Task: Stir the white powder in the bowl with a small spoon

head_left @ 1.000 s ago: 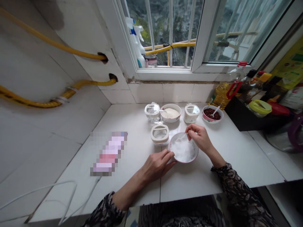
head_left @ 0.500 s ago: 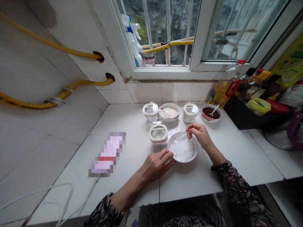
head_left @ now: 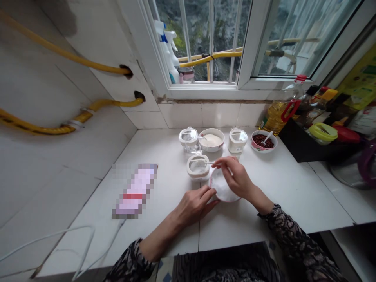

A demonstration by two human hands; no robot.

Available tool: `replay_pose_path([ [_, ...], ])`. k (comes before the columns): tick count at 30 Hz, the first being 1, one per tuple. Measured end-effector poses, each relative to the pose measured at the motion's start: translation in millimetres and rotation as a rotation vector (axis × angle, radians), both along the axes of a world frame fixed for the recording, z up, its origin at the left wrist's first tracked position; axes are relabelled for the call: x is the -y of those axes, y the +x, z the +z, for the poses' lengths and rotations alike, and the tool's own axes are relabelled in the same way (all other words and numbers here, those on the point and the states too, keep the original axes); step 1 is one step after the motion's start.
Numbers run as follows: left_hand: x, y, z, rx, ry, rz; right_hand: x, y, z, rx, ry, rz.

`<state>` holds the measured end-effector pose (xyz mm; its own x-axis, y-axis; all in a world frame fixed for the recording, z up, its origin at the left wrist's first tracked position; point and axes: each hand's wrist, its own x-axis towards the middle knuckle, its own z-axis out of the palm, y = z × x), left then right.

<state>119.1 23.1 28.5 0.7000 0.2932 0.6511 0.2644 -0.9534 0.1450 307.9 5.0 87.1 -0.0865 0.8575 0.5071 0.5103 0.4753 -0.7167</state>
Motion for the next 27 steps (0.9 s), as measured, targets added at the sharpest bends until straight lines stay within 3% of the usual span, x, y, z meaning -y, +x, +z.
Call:
replay_pose_path([
  [3, 0.1, -0.4, -0.2, -0.004, -0.003, 0.004, -1.0, -1.4, -1.2, 0.302, 0.166, 0.059],
  [6, 0.2, -1.0, -0.4, -0.002, 0.0, -0.002, 0.5, 5.8, 3.0, 0.249, 0.231, 0.007],
  [9, -0.1, -1.6, -1.0, 0.005, -0.009, -0.012, 3.1, 19.4, 7.5, 0.098, 0.173, -0.13],
  [12, -0.5, -2.1, -1.7, 0.011, -0.024, -0.021, 2.5, 31.4, 4.9, 0.129, 0.08, -0.23],
  [18, -0.4, -3.4, 0.2, -0.001, -0.044, -0.035, -3.5, 30.5, -10.2, 0.298, -0.026, -0.172],
  [27, -1.1, -3.1, -0.1, 0.012, -0.037, -0.04, -5.0, 35.3, -7.3, 0.088, -0.161, -0.271],
])
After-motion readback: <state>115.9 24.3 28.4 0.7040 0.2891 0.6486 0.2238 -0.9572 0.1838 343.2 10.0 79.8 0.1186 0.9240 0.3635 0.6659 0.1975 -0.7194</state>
